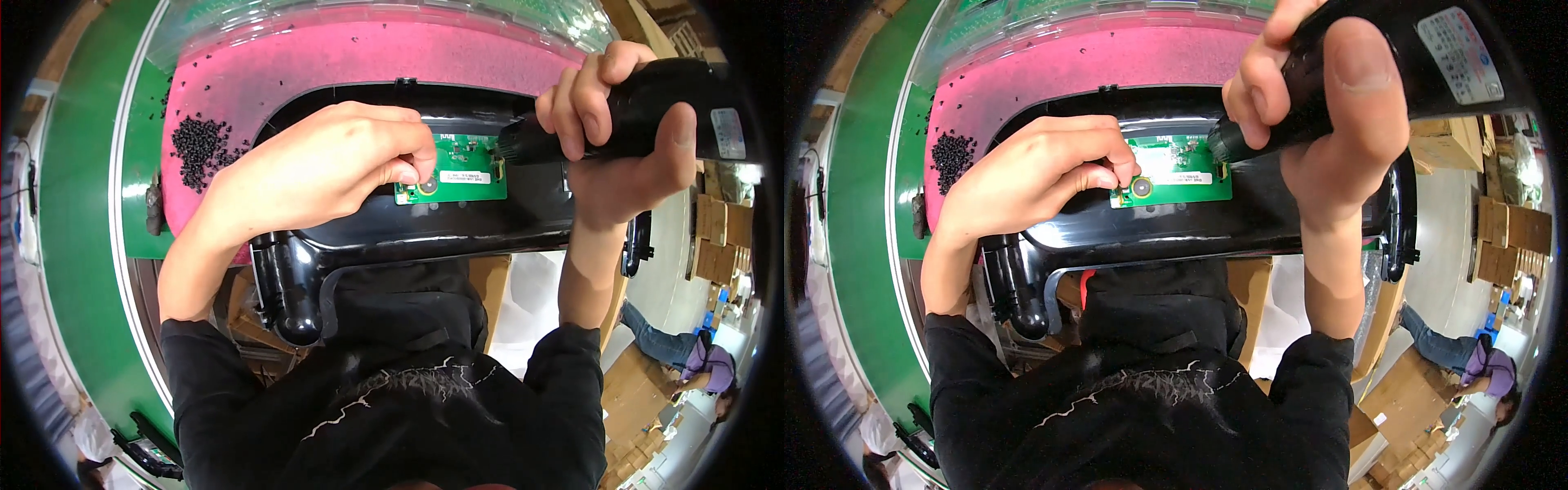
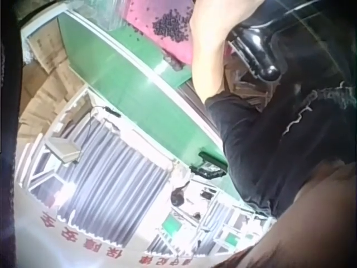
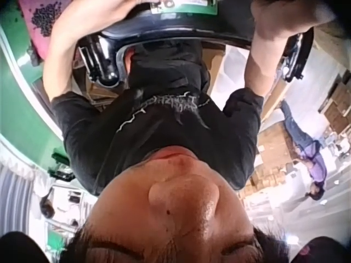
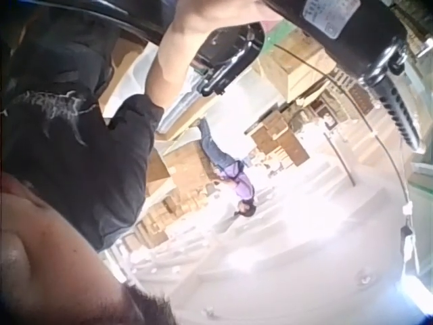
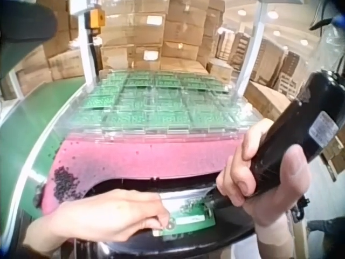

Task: Assembling circuit boards into plastic product housings using an electric screwdriver.

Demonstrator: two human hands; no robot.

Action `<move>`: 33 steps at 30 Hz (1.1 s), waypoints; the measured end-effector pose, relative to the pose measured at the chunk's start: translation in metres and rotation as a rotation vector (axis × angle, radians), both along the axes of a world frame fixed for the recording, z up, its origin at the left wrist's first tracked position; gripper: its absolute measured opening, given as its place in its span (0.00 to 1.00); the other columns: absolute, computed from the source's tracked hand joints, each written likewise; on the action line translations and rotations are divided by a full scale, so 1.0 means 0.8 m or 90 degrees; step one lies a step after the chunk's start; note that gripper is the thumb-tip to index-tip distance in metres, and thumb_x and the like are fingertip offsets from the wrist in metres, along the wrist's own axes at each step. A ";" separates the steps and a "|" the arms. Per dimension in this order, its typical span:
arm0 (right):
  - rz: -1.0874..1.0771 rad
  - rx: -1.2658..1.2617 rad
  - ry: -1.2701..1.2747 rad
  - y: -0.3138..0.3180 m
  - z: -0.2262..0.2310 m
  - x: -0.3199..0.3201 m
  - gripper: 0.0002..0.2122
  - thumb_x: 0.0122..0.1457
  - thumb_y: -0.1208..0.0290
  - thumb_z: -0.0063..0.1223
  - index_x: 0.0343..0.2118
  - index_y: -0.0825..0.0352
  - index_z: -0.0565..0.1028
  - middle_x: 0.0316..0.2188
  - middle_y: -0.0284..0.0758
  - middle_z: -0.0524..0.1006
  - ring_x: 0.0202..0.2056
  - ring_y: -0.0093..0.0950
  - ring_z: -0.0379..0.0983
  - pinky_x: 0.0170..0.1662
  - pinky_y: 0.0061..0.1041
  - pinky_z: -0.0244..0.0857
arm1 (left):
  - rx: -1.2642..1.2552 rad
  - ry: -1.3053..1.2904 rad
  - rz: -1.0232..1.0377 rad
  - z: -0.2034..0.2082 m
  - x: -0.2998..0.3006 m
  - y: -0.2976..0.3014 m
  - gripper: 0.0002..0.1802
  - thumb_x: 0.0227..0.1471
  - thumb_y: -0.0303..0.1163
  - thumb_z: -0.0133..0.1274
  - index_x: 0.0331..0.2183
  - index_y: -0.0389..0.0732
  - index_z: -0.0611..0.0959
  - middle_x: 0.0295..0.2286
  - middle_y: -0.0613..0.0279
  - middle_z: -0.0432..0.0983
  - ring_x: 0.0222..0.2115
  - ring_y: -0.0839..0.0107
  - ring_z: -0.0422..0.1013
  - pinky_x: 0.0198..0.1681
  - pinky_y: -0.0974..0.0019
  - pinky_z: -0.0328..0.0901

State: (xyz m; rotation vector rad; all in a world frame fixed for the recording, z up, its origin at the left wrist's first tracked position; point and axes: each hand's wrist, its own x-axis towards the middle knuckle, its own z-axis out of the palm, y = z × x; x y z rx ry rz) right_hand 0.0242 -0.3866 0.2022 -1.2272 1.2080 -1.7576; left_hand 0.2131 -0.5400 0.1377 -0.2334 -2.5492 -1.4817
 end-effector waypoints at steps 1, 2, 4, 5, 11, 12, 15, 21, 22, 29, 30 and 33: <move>0.001 -0.001 0.000 0.000 -0.001 0.002 0.26 0.58 0.41 0.44 0.38 0.67 0.69 0.17 0.27 0.64 0.16 0.20 0.57 0.26 0.25 0.55 | -0.001 0.002 -0.006 0.001 0.000 0.000 0.05 0.51 0.24 0.55 0.32 0.34 0.77 0.30 0.55 0.76 0.33 0.55 0.74 0.37 0.58 0.68; -0.028 0.002 0.039 -0.001 -0.002 0.006 0.27 0.59 0.41 0.43 0.39 0.67 0.70 0.17 0.27 0.64 0.16 0.20 0.57 0.26 0.25 0.56 | -0.001 0.004 -0.012 0.001 0.000 -0.001 0.05 0.52 0.24 0.55 0.32 0.33 0.77 0.30 0.55 0.76 0.33 0.55 0.74 0.37 0.58 0.68; -0.020 -0.021 0.053 -0.003 -0.005 0.005 0.29 0.59 0.41 0.42 0.42 0.69 0.70 0.18 0.27 0.64 0.16 0.20 0.58 0.27 0.26 0.57 | -0.006 0.007 -0.007 0.001 0.000 -0.002 0.05 0.52 0.24 0.55 0.32 0.33 0.77 0.30 0.55 0.76 0.33 0.55 0.74 0.37 0.58 0.68; -0.017 -0.023 0.053 -0.004 -0.004 0.008 0.29 0.59 0.41 0.42 0.42 0.69 0.70 0.18 0.27 0.64 0.16 0.20 0.58 0.27 0.26 0.57 | -0.011 0.009 -0.002 0.002 0.001 -0.003 0.05 0.52 0.25 0.54 0.32 0.33 0.77 0.30 0.55 0.76 0.33 0.55 0.74 0.37 0.58 0.68; 0.007 -0.125 -0.038 0.010 0.028 0.030 0.30 0.52 0.38 0.52 0.43 0.64 0.70 0.20 0.24 0.67 0.18 0.19 0.62 0.29 0.25 0.57 | 0.019 0.033 0.045 0.005 0.001 -0.001 0.08 0.55 0.29 0.54 0.31 0.33 0.77 0.28 0.54 0.76 0.32 0.55 0.75 0.36 0.60 0.68; 0.027 -0.144 -0.056 0.014 0.037 0.034 0.29 0.49 0.40 0.56 0.42 0.63 0.70 0.20 0.23 0.68 0.18 0.18 0.63 0.29 0.24 0.57 | 0.041 0.016 0.060 0.009 0.002 -0.001 0.08 0.55 0.29 0.54 0.32 0.32 0.77 0.27 0.55 0.77 0.31 0.59 0.75 0.37 0.62 0.68; 0.017 -0.173 -0.065 0.015 0.051 0.058 0.27 0.44 0.45 0.66 0.38 0.60 0.69 0.20 0.21 0.69 0.18 0.15 0.65 0.29 0.21 0.58 | 0.128 0.007 0.059 0.010 0.010 -0.005 0.07 0.54 0.26 0.54 0.32 0.32 0.78 0.27 0.57 0.77 0.30 0.64 0.75 0.38 0.64 0.68; 0.033 -0.225 0.012 0.018 0.051 0.074 0.27 0.43 0.45 0.65 0.37 0.60 0.69 0.19 0.21 0.70 0.18 0.14 0.66 0.30 0.19 0.58 | 0.140 0.012 0.057 0.017 0.017 -0.002 0.05 0.51 0.23 0.54 0.32 0.32 0.77 0.27 0.57 0.77 0.30 0.67 0.75 0.38 0.66 0.69; 0.032 -0.222 0.011 0.016 0.051 0.074 0.27 0.43 0.45 0.65 0.37 0.60 0.69 0.19 0.21 0.69 0.18 0.14 0.66 0.30 0.19 0.58 | 0.147 0.009 0.049 0.019 0.016 -0.002 0.06 0.51 0.23 0.54 0.32 0.32 0.77 0.27 0.57 0.77 0.30 0.66 0.75 0.38 0.65 0.69; 0.031 -0.200 0.021 0.004 0.052 0.083 0.28 0.44 0.42 0.63 0.38 0.60 0.69 0.19 0.21 0.69 0.17 0.15 0.65 0.29 0.20 0.59 | 0.074 0.116 0.064 0.014 0.016 -0.002 0.06 0.49 0.22 0.56 0.31 0.32 0.77 0.27 0.57 0.76 0.29 0.63 0.75 0.36 0.63 0.69; 0.030 -0.196 0.022 0.001 0.051 0.082 0.28 0.44 0.41 0.62 0.38 0.60 0.69 0.19 0.21 0.68 0.17 0.15 0.64 0.29 0.20 0.59 | 0.065 0.128 0.077 0.016 0.014 -0.003 0.06 0.49 0.22 0.56 0.31 0.32 0.77 0.26 0.57 0.76 0.29 0.62 0.74 0.36 0.63 0.68; 0.028 -0.186 0.020 -0.005 0.044 0.078 0.30 0.44 0.38 0.58 0.39 0.61 0.69 0.19 0.21 0.67 0.16 0.15 0.63 0.28 0.20 0.59 | 0.076 0.128 0.102 0.023 0.015 -0.007 0.06 0.48 0.22 0.57 0.31 0.32 0.78 0.27 0.57 0.76 0.28 0.59 0.74 0.36 0.62 0.68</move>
